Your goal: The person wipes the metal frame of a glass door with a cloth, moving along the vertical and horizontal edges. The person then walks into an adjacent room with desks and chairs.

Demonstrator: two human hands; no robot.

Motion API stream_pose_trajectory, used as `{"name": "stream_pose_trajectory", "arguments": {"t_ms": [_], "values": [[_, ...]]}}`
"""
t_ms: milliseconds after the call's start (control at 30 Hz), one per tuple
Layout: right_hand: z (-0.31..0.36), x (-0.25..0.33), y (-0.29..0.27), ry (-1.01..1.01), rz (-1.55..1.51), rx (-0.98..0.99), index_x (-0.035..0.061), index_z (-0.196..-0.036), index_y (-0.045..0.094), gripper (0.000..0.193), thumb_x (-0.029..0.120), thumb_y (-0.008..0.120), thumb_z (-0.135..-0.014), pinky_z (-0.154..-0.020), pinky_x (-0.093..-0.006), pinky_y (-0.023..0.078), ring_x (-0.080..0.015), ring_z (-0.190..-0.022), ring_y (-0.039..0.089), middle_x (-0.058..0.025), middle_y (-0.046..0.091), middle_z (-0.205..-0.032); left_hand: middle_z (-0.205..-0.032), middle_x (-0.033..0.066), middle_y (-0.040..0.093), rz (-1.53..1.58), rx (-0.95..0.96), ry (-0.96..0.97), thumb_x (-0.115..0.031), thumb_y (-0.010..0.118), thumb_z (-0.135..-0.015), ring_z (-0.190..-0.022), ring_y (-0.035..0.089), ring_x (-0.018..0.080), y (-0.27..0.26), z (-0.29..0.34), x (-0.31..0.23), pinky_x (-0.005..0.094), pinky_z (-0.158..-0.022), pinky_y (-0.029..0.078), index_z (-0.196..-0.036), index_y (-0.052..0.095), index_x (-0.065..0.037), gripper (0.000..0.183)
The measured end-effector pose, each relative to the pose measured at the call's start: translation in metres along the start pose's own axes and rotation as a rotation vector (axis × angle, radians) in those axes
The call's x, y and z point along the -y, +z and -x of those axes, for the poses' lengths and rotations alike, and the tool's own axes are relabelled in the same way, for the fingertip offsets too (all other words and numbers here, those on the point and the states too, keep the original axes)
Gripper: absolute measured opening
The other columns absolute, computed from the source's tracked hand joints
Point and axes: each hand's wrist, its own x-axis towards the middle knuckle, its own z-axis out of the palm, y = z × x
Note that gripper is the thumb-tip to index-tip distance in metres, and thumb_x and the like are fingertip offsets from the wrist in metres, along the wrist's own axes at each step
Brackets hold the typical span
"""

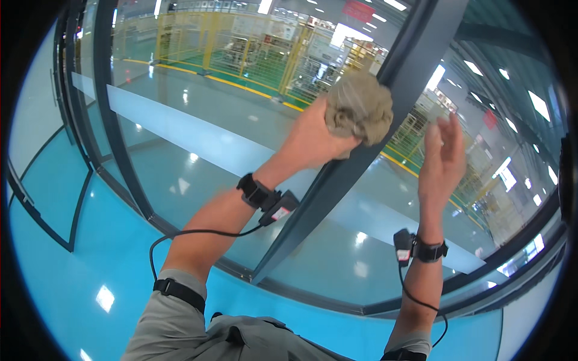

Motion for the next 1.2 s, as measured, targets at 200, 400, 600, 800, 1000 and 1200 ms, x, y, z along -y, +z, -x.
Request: {"name": "stream_pose_trajectory", "arguments": {"t_ms": [200, 400, 600, 800, 1000, 1200], "values": [[-0.053, 0.037, 0.055, -0.161, 0.277, -0.112, -0.0024, -0.151, 0.042, 0.075, 0.041, 0.071, -0.097, -0.097, -0.0406, 0.051, -0.031, -0.122, 0.06, -0.0249, 0.056, -0.137, -0.122, 0.0183, 0.064, -0.105, 0.07, -0.187, -0.02, 0.083, -0.072, -0.115, 0.063, 0.0397, -0.014, 0.094, 0.054, 0.0447, -0.098, 0.052, -0.135, 0.05, -0.005, 0.073], [-0.05, 0.017, 0.109, -0.434, 0.686, -0.262, -0.0118, -0.151, 0.033, 0.081, 0.04, 0.066, -0.098, -0.114, -0.0502, 0.032, -0.0446, -0.137, 0.04, -0.032, 0.045, -0.146, -0.131, 0.0167, 0.06, -0.116, 0.26, -0.325, -0.022, 0.085, -0.075, -0.118, 0.063, 0.0382, -0.034, 0.175, 0.088, 0.0443, -0.098, 0.053, -0.139, 0.051, -0.007, 0.074], [-0.051, 0.014, 0.103, -0.394, 0.589, -0.201, -0.0109, -0.152, 0.031, 0.072, 0.041, 0.052, -0.106, -0.115, -0.0481, 0.031, -0.0419, -0.137, 0.041, -0.0299, 0.045, -0.147, -0.132, 0.0156, 0.059, -0.138, 0.199, -0.245, -0.022, 0.087, -0.073, -0.116, 0.063, 0.0386, -0.032, 0.167, 0.079, 0.0451, -0.096, 0.054, -0.14, 0.052, -0.009, 0.076], [-0.046, -0.003, 0.096, -0.407, 0.461, -0.169, -0.0062, -0.154, 0.034, 0.065, 0.039, 0.045, -0.109, -0.119, -0.0434, 0.028, -0.037, -0.142, 0.04, -0.0254, 0.043, -0.154, -0.13, 0.0158, 0.059, -0.112, 0.016, 0.028, -0.02, 0.088, -0.071, -0.114, 0.063, 0.0385, -0.014, 0.08, 0.03, 0.0449, -0.093, 0.054, -0.137, 0.055, -0.007, 0.075], [-0.044, -0.01, 0.093, -0.343, 0.344, -0.184, -0.001, -0.156, 0.036, 0.059, 0.035, 0.045, -0.11, -0.117, -0.037, 0.032, -0.0292, -0.141, 0.045, -0.0214, 0.045, -0.155, -0.127, 0.0164, 0.061, -0.044, -0.023, 0.178, -0.02, 0.088, -0.07, -0.112, 0.064, 0.0389, -0.008, 0.02, 0.012, 0.0448, -0.092, 0.055, -0.135, 0.056, -0.004, 0.074], [-0.04, -0.005, 0.086, -0.193, 0.11, -0.134, 0.0015, -0.157, 0.036, 0.053, 0.026, 0.045, -0.111, -0.111, -0.0302, 0.038, -0.0179, -0.134, 0.049, -0.0135, 0.049, -0.153, -0.118, 0.018, 0.065, -0.001, -0.139, 0.256, -0.023, 0.087, -0.071, -0.108, 0.066, 0.0391, 0.008, -0.039, -0.019, 0.0453, -0.089, 0.055, -0.13, 0.059, -0.003, 0.068]]}}
